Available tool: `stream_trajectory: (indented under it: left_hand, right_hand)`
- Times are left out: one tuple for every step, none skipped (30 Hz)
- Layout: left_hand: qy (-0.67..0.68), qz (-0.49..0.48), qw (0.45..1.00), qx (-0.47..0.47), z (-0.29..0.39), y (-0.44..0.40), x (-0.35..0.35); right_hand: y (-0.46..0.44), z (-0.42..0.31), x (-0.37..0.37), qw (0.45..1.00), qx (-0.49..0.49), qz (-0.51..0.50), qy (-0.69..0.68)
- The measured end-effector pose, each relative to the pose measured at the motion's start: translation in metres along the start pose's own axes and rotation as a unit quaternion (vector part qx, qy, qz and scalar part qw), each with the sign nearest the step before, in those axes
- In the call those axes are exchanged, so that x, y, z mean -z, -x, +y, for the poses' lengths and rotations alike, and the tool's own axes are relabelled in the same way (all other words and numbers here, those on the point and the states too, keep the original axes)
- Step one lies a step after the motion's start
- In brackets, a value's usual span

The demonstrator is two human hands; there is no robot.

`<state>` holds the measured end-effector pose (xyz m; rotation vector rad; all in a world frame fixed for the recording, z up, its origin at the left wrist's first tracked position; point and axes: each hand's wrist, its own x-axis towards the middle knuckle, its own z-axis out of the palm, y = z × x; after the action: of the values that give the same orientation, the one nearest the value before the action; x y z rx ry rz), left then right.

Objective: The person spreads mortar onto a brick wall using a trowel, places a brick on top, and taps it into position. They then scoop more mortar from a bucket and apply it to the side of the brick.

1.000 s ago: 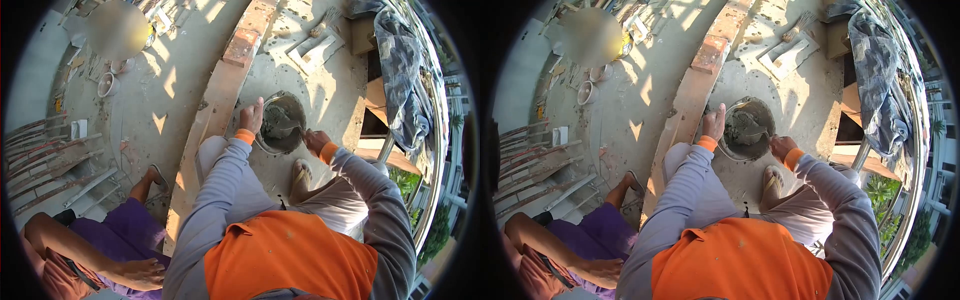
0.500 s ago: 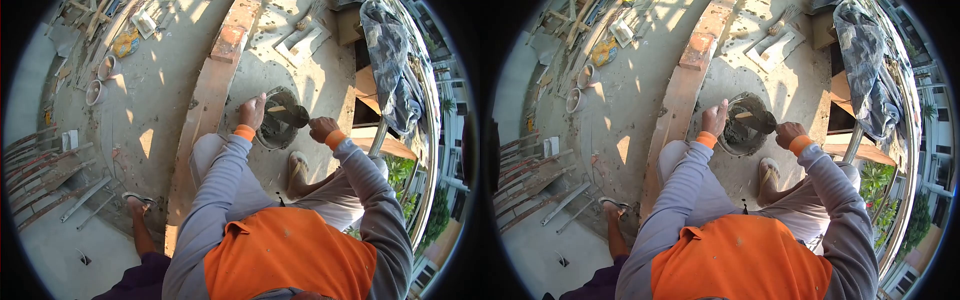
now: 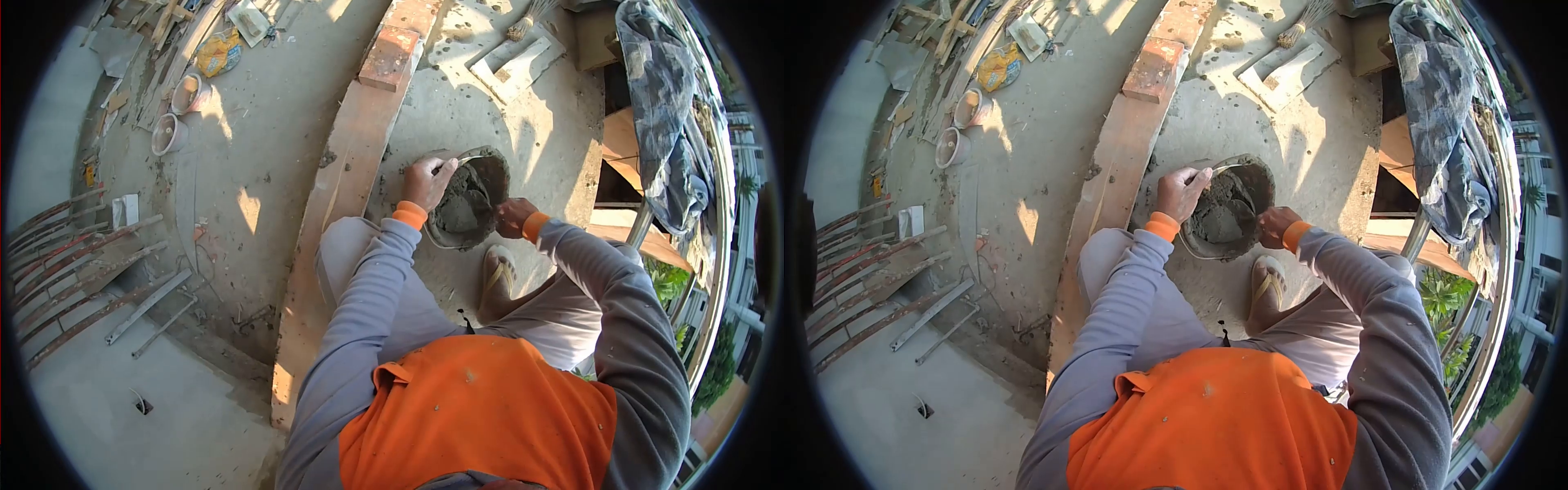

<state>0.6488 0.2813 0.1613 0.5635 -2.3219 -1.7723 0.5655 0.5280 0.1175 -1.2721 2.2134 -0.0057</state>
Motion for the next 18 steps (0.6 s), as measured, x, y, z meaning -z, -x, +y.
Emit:
stream_trajectory:
  left_hand:
    - [-0.002, 0.001, 1.0, 0.001, 0.001, 0.0, 0.001]
    - [0.004, 0.013, 1.0, 0.01, 0.003, 0.0, 0.002]
    - [0.011, 0.024, 0.999, 0.018, 0.006, 0.0, 0.004]
    - [0.008, 0.022, 1.0, 0.017, 0.001, -0.001, 0.003]
    - [0.029, 0.025, 0.999, 0.029, -0.003, -0.003, 0.004]
    - [0.05, 0.028, 0.998, 0.039, -0.005, -0.007, 0.005]
    - [0.079, 0.008, 0.994, 0.074, -0.005, -0.009, 0.006]
    - [0.074, 0.002, 0.995, 0.067, -0.007, -0.011, 0.006]
    - [0.108, 0.011, 0.992, 0.07, -0.008, -0.012, 0.005]
    - [0.142, 0.019, 0.987, 0.074, -0.01, -0.014, 0.003]
    - [0.189, 0.016, 0.978, 0.092, -0.011, -0.013, 0.001]
    - [0.186, 0.006, 0.979, 0.086, -0.012, -0.014, -0.002]
    - [0.197, 0.032, 0.976, 0.089, -0.014, -0.015, -0.006]
    - [0.21, 0.059, 0.972, 0.09, -0.015, -0.017, -0.01]
    - [0.188, 0.058, 0.974, 0.115, -0.016, -0.019, -0.015]
    - [0.187, 0.051, 0.975, 0.107, -0.008, -0.021, -0.02]
    - [0.203, 0.066, 0.972, 0.103, 0.0, -0.022, -0.029]
    - [0.22, 0.082, 0.967, 0.1, 0.008, -0.023, -0.038]
  right_hand:
    - [-0.002, 0.005, -0.001, 0.999, -0.014, -0.017, -0.04]
    - [-0.001, 0.007, -0.003, 0.999, -0.013, -0.017, -0.042]
    - [0.004, -0.004, 0.01, 0.995, -0.047, -0.042, -0.082]
    - [0.009, -0.011, 0.017, 0.987, -0.082, -0.067, -0.121]
    - [0.011, -0.011, 0.014, 0.987, -0.083, -0.063, -0.126]
    - [0.012, -0.007, 0.009, 0.984, -0.048, -0.042, -0.167]
    - [0.011, -0.003, 0.005, 0.978, -0.012, -0.019, -0.207]
    - [0.009, 0.001, 0.001, 0.977, -0.015, -0.01, -0.21]
    - [0.008, 0.005, -0.004, 0.974, -0.008, -0.017, -0.227]
    - [0.009, 0.01, -0.008, 0.97, -0.002, -0.024, -0.243]
    - [0.012, 0.017, -0.011, 0.969, -0.008, -0.014, -0.247]
    - [0.017, 0.019, -0.003, 0.957, -0.024, -0.027, -0.289]
    - [0.023, 0.022, 0.005, 0.943, -0.039, -0.041, -0.329]
    - [0.031, 0.024, 0.014, 0.942, -0.044, -0.03, -0.33]
    - [0.043, 0.02, 0.032, 0.947, -0.097, -0.027, -0.305]
    - [0.053, 0.016, 0.045, 0.948, -0.151, -0.023, -0.281]
    - [0.063, 0.016, 0.052, 0.947, -0.156, -0.013, -0.282]
    - [0.075, 0.019, 0.055, 0.947, -0.182, 0.03, -0.263]
